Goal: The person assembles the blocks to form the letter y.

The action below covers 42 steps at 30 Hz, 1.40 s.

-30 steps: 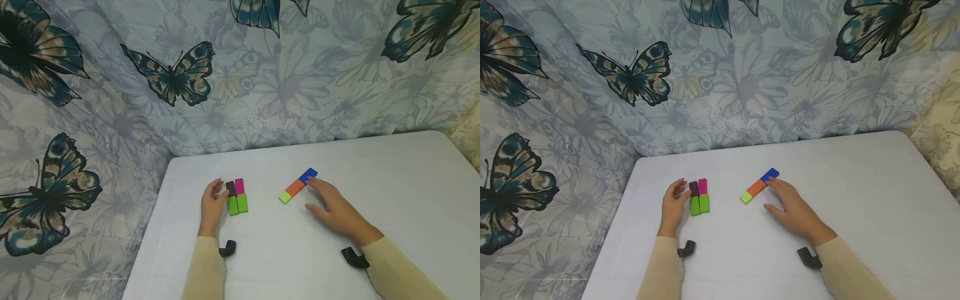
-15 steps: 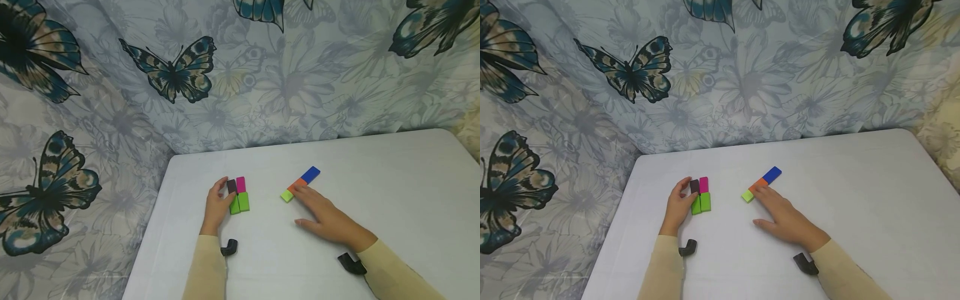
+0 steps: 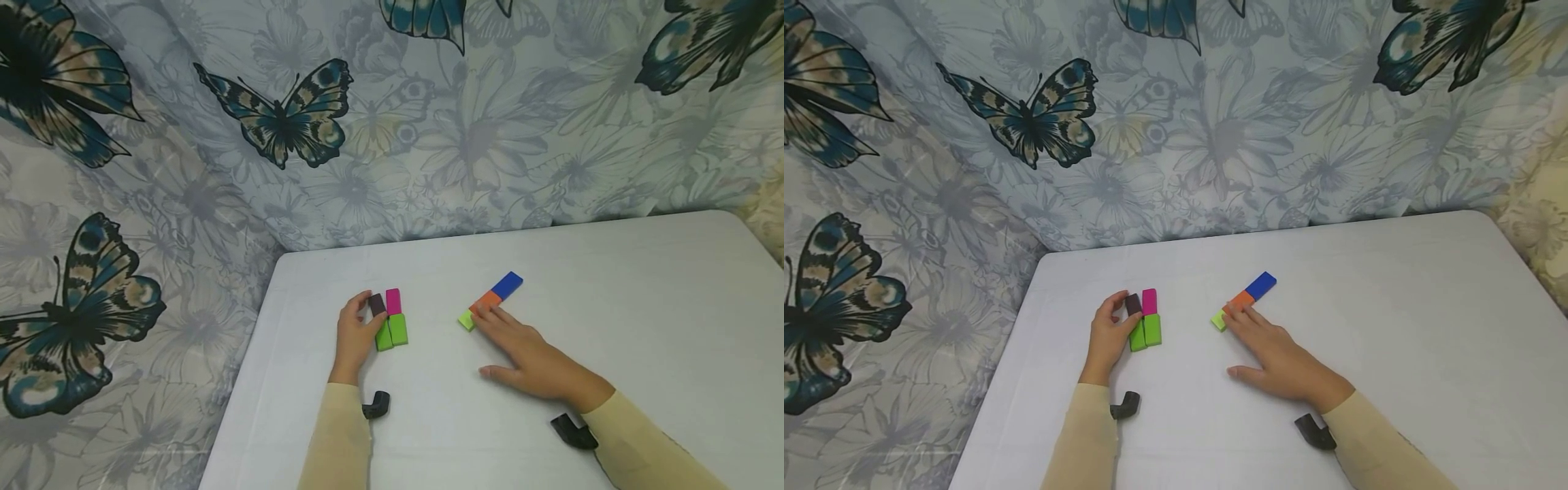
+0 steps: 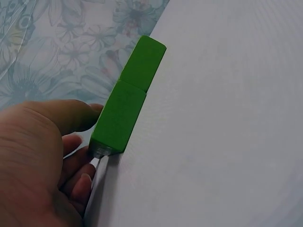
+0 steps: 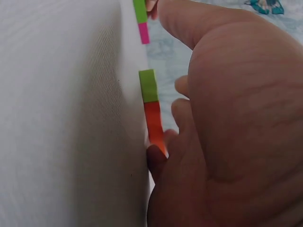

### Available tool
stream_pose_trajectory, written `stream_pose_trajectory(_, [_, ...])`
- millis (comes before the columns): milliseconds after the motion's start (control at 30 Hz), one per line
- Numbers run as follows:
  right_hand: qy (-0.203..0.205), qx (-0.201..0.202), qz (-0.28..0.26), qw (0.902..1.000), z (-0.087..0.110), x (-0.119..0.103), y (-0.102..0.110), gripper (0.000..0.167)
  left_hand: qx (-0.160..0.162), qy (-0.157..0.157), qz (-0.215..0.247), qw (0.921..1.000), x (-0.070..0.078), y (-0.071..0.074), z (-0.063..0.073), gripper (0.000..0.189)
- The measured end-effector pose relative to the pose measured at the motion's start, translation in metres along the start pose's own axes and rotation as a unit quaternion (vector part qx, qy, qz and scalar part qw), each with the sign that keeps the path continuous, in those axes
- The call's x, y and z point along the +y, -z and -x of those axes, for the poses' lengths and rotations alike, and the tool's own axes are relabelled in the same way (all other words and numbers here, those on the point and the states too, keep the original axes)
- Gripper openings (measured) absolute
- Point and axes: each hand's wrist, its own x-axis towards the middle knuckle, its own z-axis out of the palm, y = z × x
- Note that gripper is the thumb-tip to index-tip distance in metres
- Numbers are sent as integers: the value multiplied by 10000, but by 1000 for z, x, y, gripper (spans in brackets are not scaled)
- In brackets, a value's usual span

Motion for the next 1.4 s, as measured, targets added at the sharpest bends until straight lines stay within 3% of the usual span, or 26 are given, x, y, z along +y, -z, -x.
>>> stream_pose_trajectory(433, [26,-39,68,10000,0,-4,-1,89,676,193,-260,9972,2,0,-1,58])
stream_pose_trajectory(700, [-55,-142,240,9996,0,-2,-2,88,423,277,-176,9986,2,2,-1,57])
stream_pose_trajectory(1133, [-341,-321,294,9985,0,-3,-3,95,658,193,-279,9973,2,4,0,59])
stream_pose_trajectory(1400, [-330,-314,292,9985,1,-2,-4,95,456,265,-433,9977,2,5,-2,61])
